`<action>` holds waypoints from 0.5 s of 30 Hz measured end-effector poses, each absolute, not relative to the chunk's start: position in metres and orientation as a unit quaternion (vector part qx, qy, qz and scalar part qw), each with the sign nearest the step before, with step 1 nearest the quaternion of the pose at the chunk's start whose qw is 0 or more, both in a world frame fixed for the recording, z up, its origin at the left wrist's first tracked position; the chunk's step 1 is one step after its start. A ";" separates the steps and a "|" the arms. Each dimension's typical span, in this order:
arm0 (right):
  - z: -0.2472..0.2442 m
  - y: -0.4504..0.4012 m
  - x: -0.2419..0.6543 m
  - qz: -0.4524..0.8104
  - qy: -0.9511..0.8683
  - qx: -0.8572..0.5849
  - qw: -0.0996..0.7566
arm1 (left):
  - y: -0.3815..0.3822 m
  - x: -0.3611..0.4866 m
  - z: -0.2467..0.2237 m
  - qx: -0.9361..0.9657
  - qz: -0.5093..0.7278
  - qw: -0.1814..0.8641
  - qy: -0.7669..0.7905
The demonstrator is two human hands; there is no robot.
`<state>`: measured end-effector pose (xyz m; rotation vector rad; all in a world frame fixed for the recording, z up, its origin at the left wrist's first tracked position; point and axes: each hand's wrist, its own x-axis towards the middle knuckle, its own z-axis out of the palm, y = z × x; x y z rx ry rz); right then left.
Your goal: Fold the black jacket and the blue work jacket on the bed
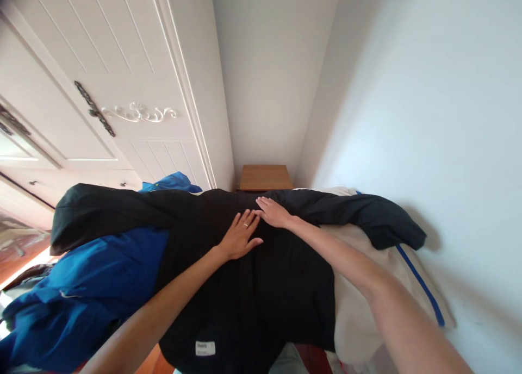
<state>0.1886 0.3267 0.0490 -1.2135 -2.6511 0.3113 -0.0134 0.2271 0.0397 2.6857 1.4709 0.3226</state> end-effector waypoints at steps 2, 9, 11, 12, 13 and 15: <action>0.045 0.350 0.186 0.099 -0.911 -0.393 0.068 | 0.214 -0.006 0.036 0.903 0.091 0.062 0.415; 0.031 0.392 0.255 0.036 -0.873 -0.485 -0.022 | 0.186 -0.020 0.015 0.892 0.131 0.033 0.431; 0.041 0.393 0.267 0.020 -0.857 -0.515 -0.034 | 0.185 -0.021 0.014 0.890 0.130 0.026 0.436; 0.047 0.391 0.268 0.008 -0.849 -0.528 -0.035 | 0.184 -0.021 0.014 0.890 0.129 0.025 0.437; 0.054 0.387 0.267 -0.008 -0.843 -0.538 -0.030 | 0.185 -0.020 0.014 0.889 0.129 0.025 0.438; 0.065 0.372 0.263 -0.036 -0.844 -0.535 -0.009 | 0.186 -0.019 0.015 0.889 0.128 0.025 0.440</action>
